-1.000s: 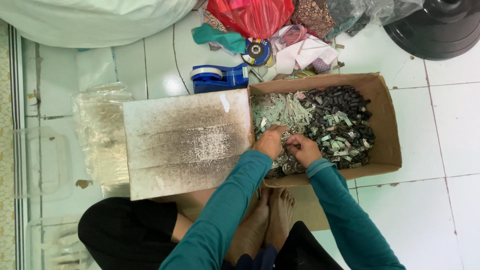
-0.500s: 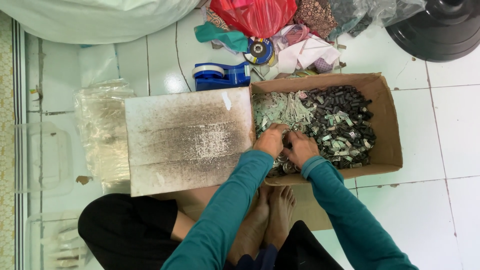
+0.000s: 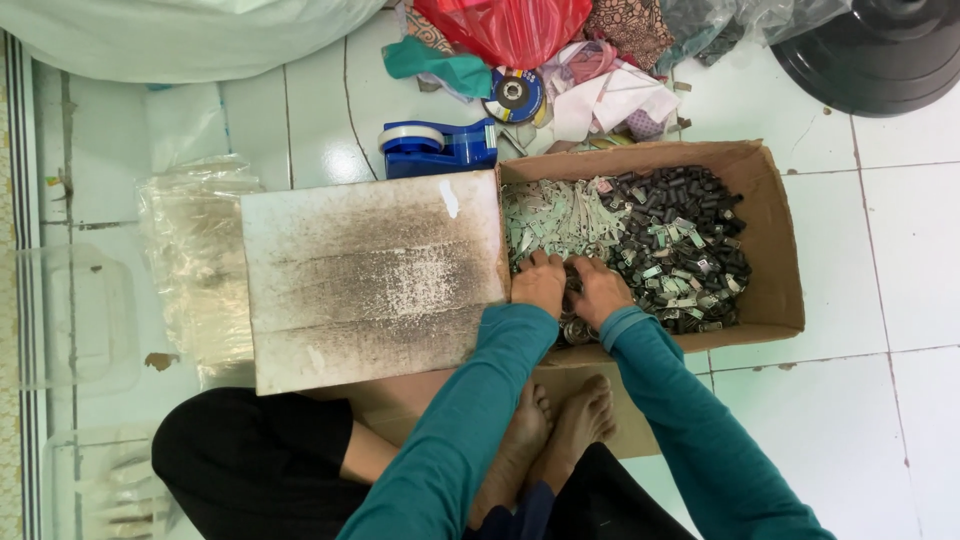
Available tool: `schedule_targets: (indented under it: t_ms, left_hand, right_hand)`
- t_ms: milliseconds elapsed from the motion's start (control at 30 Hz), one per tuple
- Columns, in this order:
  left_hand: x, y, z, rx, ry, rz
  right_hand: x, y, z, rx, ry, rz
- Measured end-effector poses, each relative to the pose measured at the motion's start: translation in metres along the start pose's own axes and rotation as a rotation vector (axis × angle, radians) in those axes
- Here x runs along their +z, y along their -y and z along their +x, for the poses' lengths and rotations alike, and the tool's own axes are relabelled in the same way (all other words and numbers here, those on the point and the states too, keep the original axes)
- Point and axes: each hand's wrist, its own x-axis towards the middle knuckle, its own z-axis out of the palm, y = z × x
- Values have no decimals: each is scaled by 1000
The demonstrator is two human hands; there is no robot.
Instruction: The person picks up metal components from a cardboard box, puts several into a small plastic bag, and places the bag on the floor.
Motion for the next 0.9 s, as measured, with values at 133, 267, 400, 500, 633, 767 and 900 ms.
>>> schedule_targets:
  t_ms: [133,267,400,500,633,767,900]
  left_hand:
    - [-40,5,-15,17,39,-153]
    - [-74,11,-22,-3,48,-466]
    - [-100,14,-44,19,-9,-683]
    - [-110,15,-59,73,-103,-702]
    - [-117,39,-77,108,-280,-715]
    - [-158,82,-114,1,-505,-756]
    - [-184,132,-146,-76,-677,-747]
  right_hand:
    - [4,-7,7,13,-14,86]
    - [-3,-2,15,-41,-141,325]
    - [-11,10,5,-52,-240,557]
    - [-19,23,-6,44,-229,785]
    - [-51,69,-24,34,-236,1002]
    - [-68,136,-22,-107,-272,1034]
    - [-55,196,-5,-209,-237,922]
